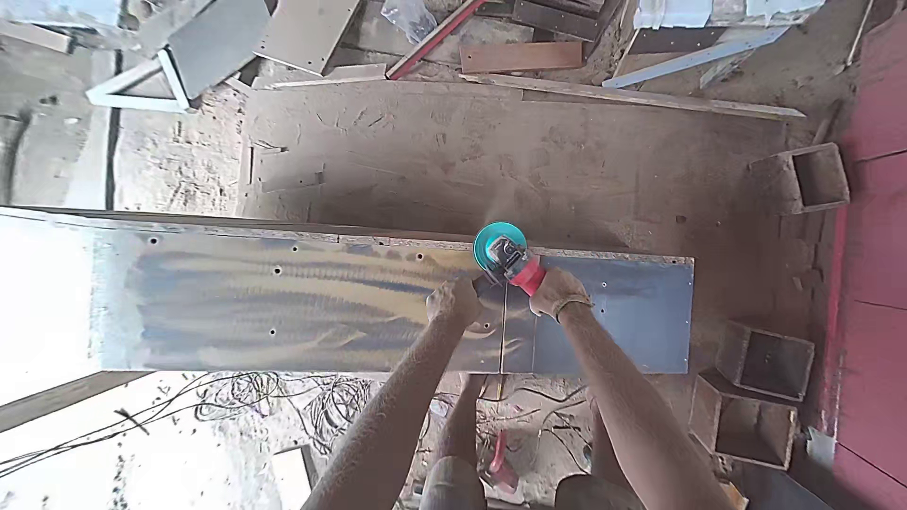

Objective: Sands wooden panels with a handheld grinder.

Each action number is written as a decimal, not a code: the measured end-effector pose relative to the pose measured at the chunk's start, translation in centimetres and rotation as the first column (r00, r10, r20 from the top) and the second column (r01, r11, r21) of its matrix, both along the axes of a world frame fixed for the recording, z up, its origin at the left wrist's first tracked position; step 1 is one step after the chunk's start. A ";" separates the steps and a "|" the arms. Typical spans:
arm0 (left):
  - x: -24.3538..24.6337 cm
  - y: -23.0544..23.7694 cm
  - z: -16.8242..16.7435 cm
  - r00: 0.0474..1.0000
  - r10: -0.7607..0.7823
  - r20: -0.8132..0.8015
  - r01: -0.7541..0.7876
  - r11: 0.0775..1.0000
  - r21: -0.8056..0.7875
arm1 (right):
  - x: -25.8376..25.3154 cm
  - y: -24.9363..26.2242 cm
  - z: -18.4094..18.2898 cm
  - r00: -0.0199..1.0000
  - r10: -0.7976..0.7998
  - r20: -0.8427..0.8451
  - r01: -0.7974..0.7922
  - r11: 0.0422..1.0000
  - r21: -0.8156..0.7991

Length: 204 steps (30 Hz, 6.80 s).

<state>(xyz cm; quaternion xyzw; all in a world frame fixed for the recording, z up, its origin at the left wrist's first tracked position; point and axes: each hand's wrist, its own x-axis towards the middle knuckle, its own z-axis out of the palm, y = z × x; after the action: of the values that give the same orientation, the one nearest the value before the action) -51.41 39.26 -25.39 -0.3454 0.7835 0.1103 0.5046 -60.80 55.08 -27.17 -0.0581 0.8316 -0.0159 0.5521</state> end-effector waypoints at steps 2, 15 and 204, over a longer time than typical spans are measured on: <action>1.2 -2.5 0.2 1.000 0.024 -0.020 -0.024 1.000 -0.011 | 0.2 -2.6 1.0 0.999 0.035 0.004 -0.035 0.998 -0.045; 16.6 -11.9 -0.1 0.972 0.225 -0.071 -0.233 0.961 -0.147 | 8.4 -12.6 3.6 0.960 0.258 0.108 -0.204 0.911 -0.359; -16.9 38.1 -7.8 0.909 -0.413 0.057 0.403 0.906 0.130 | -5.4 39.7 -9.8 0.859 -0.512 0.022 0.503 0.851 0.151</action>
<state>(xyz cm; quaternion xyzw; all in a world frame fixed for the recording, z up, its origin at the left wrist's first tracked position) -68.34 77.39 -33.16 -0.1484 0.8090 0.0331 0.5678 -66.23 94.76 -36.95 0.2027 0.7992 -0.1045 0.5561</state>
